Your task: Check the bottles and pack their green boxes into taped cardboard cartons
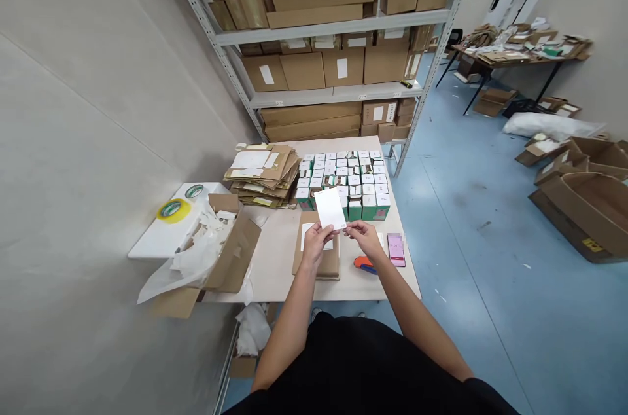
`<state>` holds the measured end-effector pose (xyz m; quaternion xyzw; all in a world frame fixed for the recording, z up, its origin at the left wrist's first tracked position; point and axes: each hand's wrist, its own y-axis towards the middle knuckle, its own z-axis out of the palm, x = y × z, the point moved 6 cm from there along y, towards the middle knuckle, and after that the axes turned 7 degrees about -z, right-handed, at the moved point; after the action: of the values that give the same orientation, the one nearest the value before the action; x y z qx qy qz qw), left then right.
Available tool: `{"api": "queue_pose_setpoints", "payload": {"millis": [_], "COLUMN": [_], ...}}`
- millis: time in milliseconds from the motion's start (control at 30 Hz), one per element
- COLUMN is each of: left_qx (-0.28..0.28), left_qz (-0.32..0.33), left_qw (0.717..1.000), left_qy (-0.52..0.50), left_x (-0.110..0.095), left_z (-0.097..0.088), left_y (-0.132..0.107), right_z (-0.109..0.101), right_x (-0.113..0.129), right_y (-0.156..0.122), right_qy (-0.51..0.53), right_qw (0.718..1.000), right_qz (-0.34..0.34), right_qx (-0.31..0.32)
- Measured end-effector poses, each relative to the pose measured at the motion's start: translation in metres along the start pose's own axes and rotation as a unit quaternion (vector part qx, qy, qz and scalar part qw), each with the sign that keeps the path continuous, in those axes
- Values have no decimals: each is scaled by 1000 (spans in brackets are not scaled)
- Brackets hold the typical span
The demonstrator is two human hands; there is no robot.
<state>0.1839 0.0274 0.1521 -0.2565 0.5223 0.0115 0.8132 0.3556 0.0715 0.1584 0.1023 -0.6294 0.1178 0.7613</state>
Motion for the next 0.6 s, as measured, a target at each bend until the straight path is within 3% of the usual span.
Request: {"api": "queue_pose_setpoints", "payload": {"millis": [467, 533, 600], "left_qx": [8, -12, -67], "left_qz": [8, 19, 68], "left_qw": [999, 998, 988], "left_qy": [35, 66, 120], "left_x": [7, 6, -2], "left_z": [-6, -8, -13], "left_y": [-4, -5, -9], "right_z": [7, 8, 9], "right_x": [6, 6, 8], "right_y": [-5, -6, -7], "right_qy": [-19, -11, -2], "right_qw": [999, 999, 999], "right_qz": [-30, -31, -34], "right_qx": [16, 17, 16]}}
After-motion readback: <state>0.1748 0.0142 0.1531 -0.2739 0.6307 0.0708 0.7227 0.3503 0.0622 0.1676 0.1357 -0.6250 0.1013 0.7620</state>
